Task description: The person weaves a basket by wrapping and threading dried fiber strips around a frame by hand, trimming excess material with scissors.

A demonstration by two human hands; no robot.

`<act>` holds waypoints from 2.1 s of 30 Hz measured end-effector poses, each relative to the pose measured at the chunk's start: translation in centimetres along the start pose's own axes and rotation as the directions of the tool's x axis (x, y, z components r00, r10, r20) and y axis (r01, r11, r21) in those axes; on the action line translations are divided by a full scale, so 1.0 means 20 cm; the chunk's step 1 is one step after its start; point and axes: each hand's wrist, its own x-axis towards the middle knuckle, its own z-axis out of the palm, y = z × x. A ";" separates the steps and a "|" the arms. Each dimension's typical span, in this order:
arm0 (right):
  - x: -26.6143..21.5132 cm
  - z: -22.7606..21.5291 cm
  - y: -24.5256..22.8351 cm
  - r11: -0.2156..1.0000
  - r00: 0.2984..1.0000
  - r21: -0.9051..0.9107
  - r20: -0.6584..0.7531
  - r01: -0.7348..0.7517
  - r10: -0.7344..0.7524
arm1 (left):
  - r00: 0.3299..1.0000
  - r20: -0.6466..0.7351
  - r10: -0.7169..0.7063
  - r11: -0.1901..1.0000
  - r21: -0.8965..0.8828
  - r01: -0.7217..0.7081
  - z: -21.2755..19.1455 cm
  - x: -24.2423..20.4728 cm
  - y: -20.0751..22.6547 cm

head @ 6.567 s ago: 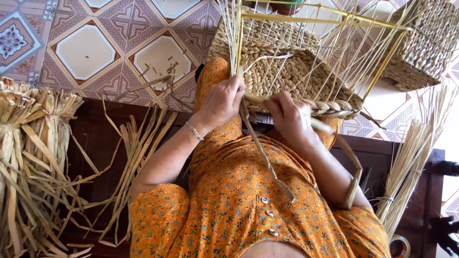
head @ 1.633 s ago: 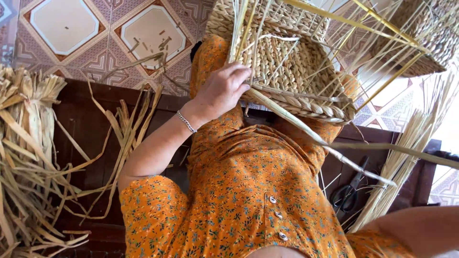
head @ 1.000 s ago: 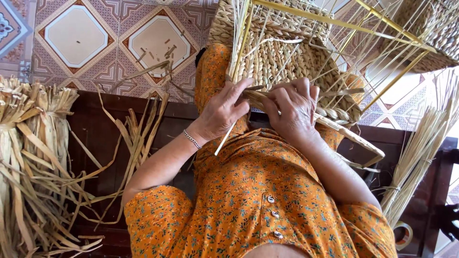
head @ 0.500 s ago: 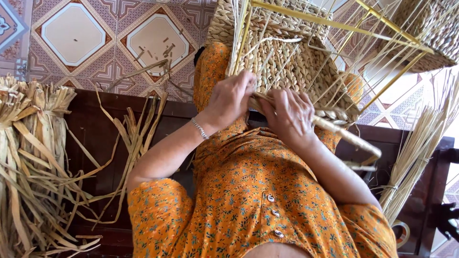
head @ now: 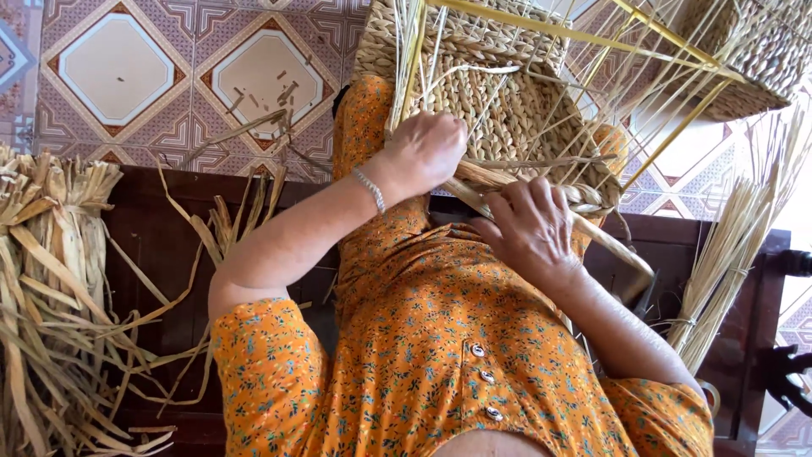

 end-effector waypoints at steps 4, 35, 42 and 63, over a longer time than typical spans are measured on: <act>-0.03 -0.01 0.06 0.990 0.995 0.121 0.074 -0.075 0.067 | 0.995 0.088 -0.049 0.991 -0.121 0.060 0.04 0.05 -0.03; 0.15 0.02 0.15 0.960 0.992 0.248 0.028 -0.130 0.127 | 0.892 -0.407 0.194 0.925 -0.228 -0.305 -0.04 -0.31 0.00; 0.09 0.15 0.17 0.914 0.926 0.180 0.175 -0.363 0.333 | 0.879 -0.432 0.202 0.953 -0.119 -0.278 0.08 -0.26 -0.07; -0.06 -0.07 0.03 0.927 0.959 0.300 0.239 -0.224 0.154 | 0.983 -0.142 0.114 0.983 -0.129 -0.133 0.09 0.08 0.09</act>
